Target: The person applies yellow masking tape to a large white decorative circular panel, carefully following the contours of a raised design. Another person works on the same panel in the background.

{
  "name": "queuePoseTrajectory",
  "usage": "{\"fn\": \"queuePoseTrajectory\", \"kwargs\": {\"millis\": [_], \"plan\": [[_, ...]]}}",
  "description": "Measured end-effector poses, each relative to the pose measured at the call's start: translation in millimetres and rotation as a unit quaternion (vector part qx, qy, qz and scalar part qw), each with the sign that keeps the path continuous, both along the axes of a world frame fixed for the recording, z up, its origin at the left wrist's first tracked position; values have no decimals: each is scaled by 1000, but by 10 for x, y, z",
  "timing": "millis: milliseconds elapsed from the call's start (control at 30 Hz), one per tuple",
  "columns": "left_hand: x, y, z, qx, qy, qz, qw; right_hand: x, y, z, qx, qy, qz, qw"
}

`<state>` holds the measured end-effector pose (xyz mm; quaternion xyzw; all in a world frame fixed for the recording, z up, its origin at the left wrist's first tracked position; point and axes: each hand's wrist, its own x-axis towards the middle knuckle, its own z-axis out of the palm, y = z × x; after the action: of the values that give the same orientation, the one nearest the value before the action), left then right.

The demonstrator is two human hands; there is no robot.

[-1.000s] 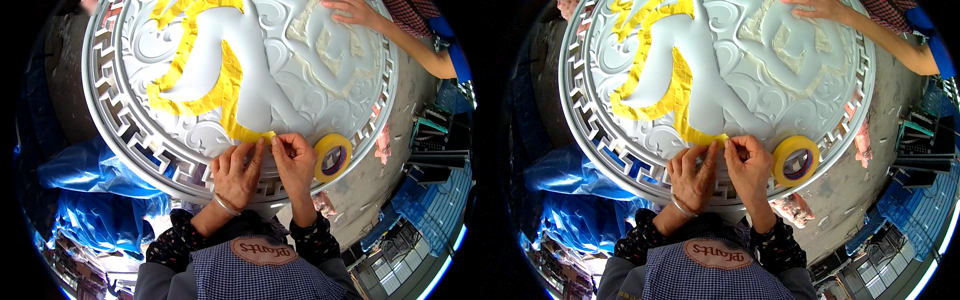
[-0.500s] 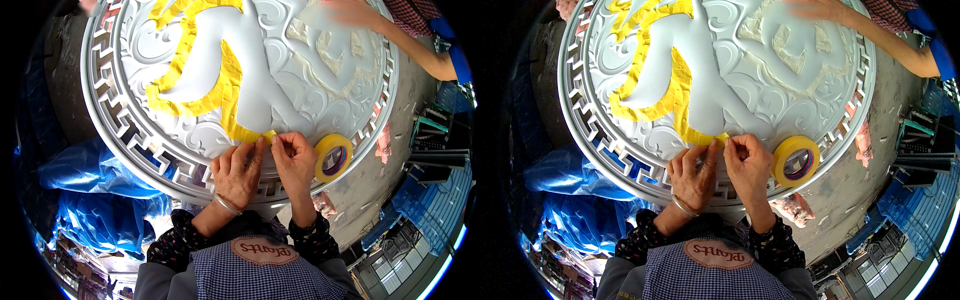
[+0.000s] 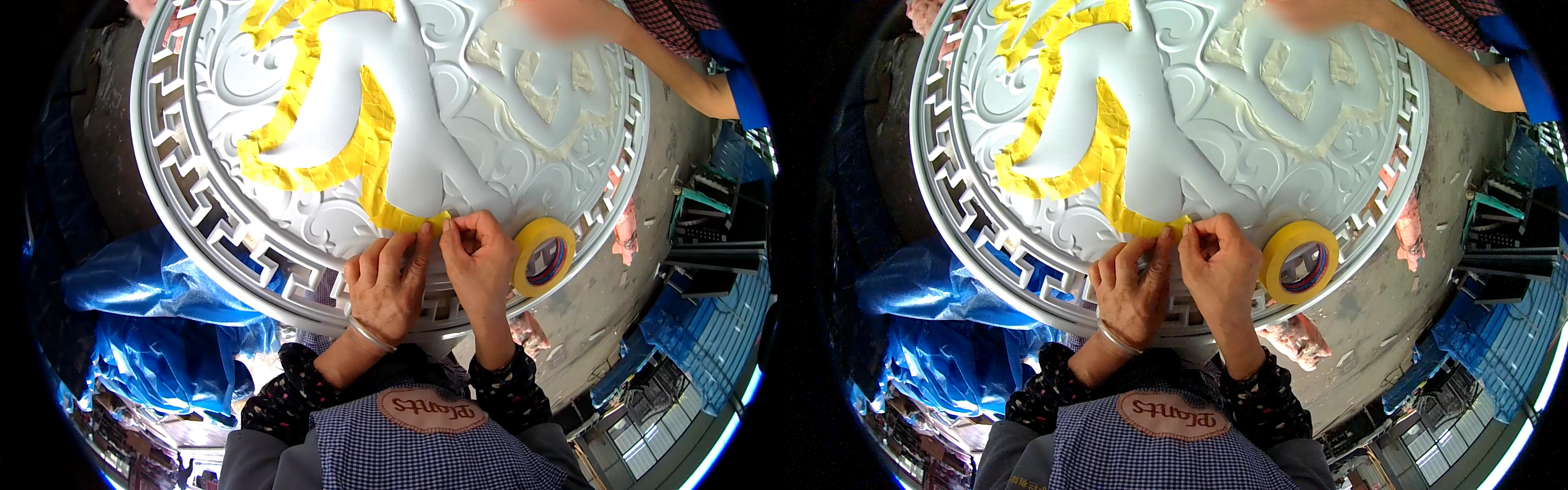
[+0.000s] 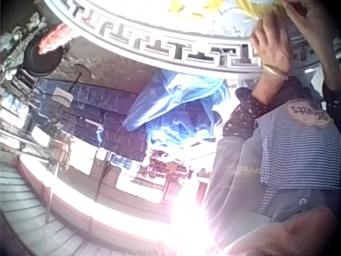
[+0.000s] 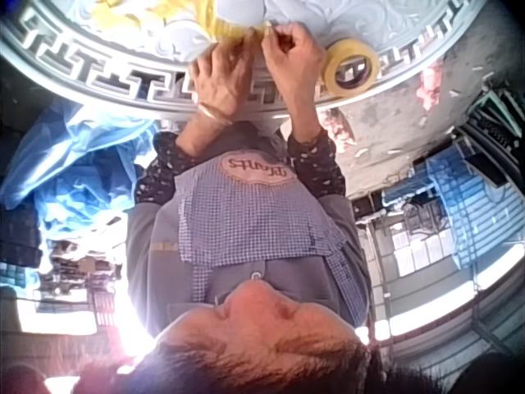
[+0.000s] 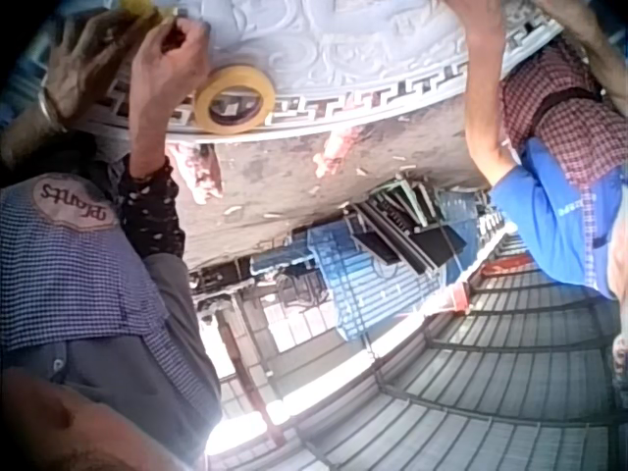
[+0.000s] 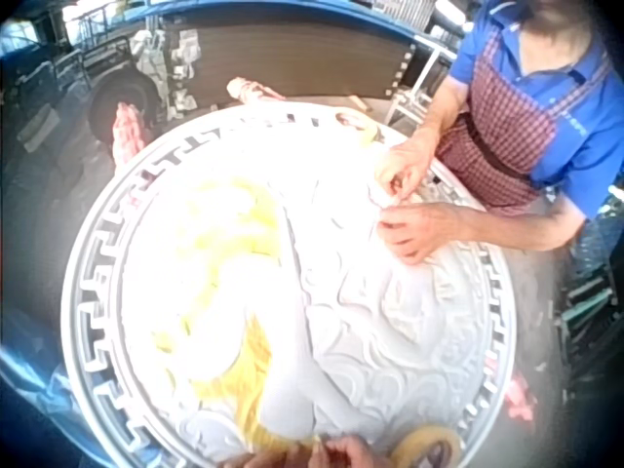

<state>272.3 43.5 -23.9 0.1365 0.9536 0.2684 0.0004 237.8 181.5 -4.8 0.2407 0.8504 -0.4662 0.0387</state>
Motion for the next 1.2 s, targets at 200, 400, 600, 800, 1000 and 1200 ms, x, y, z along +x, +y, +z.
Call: {"fn": "queuePoseTrajectory", "kwargs": {"millis": [200,400,600,800,1000,1200], "plan": [[-7,0,22,-4,3,2,1000,-66,-17,68,48,-24,28,998],[-30,-7,52,0,1,-4,1000,-103,-14,99,109,-50,54,991],[-29,-17,40,-11,29,-7,999,-14,130,219,212,-36,81,973],[-35,-6,24,-22,48,-8,999,250,106,149,266,99,260,923],[-32,-17,58,-12,28,-15,999,335,-17,85,362,95,286,882],[-9,-26,79,-8,49,-18,999,340,55,70,324,107,291,894]]}}
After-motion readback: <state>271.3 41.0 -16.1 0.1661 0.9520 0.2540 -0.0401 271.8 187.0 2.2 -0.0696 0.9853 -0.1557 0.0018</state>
